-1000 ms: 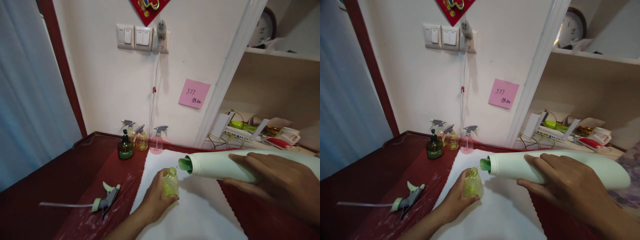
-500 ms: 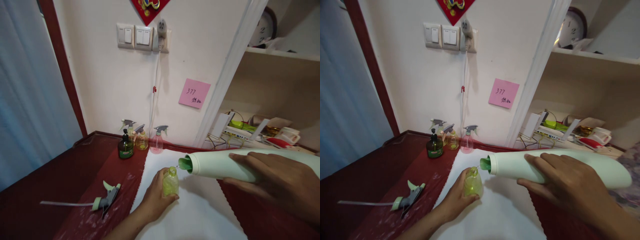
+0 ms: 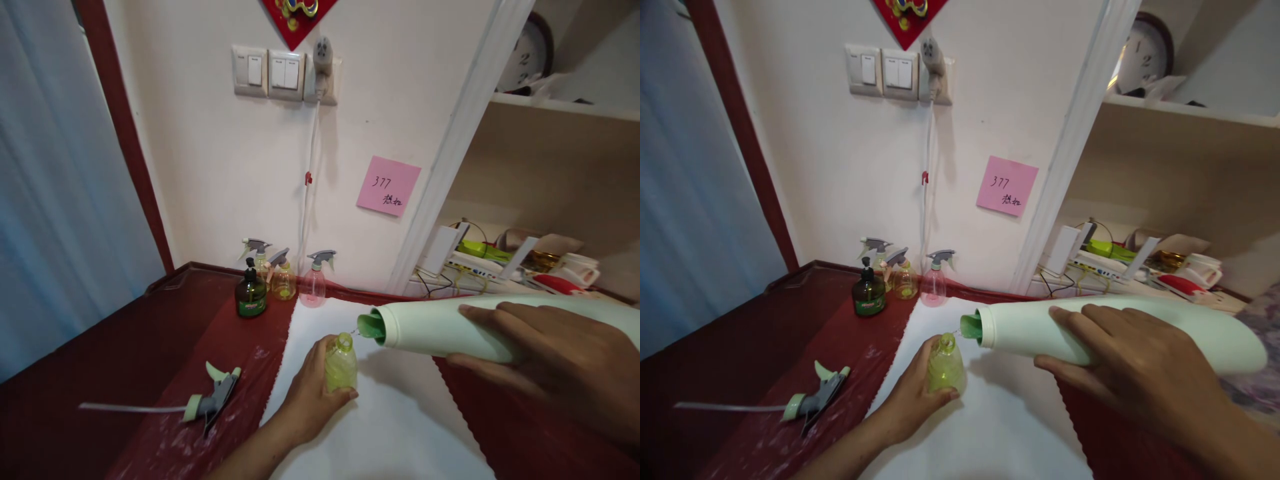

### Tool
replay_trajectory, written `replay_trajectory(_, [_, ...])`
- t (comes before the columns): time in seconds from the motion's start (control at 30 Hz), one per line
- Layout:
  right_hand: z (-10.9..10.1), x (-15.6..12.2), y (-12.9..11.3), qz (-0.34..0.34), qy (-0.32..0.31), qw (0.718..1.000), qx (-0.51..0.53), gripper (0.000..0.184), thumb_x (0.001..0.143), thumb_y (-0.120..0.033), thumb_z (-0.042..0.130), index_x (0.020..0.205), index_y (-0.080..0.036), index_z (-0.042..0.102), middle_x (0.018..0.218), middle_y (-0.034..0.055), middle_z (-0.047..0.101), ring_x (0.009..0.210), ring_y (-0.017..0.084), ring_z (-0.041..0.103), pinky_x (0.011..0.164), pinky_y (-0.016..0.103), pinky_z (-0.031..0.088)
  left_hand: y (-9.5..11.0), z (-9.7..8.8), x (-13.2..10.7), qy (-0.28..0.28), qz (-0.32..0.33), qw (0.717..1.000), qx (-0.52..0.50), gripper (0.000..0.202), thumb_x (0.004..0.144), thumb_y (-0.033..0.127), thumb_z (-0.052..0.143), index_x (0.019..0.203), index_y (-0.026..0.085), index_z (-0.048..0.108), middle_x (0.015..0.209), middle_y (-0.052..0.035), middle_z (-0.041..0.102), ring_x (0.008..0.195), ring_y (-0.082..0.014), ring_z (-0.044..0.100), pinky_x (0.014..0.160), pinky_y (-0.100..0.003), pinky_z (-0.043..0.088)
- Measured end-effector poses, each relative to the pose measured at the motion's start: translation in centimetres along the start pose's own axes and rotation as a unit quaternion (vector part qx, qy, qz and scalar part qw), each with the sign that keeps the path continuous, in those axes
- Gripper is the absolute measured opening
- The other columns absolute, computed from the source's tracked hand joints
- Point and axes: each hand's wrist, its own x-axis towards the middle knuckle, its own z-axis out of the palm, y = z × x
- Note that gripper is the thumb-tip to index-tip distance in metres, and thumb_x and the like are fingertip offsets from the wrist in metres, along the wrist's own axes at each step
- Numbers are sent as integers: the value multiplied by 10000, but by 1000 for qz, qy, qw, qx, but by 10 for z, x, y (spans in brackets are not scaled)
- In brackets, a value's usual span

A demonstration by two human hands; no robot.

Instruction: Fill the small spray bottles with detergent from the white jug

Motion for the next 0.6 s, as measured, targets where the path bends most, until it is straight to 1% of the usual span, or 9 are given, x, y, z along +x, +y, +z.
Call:
replay_trajectory(0.2, [1,-1,0,4,-8,1000,10,418,1014,-554,443,1049,-174,613,796,156,754,589,319,727,494,424,545,-3,1,1,3,-1,1000,6,795,696,179,736,1414,210,397,1479,-144,491,1397,-307,429,1203,-461,281])
replay_trajectory(0.43, [2,-1,1,2,1,1000,4,401,1012,-535,468,1032,-168,629,818,159,758,605,315,732,503,419,547,0,1,-1,2,-2,1000,2,784,686,172,734,1402,201,413,1461,-138,504,1387,-305,438,1201,-448,286])
replay_trajectory(0.6, [2,-4,1,6,-6,1000,2,416,1011,-551,462,1023,-175,638,815,145,755,611,314,732,505,423,554,0,0,0,0,-2,1000,8,794,694,186,735,1414,201,402,1476,-144,494,1401,-307,425,1206,-448,277])
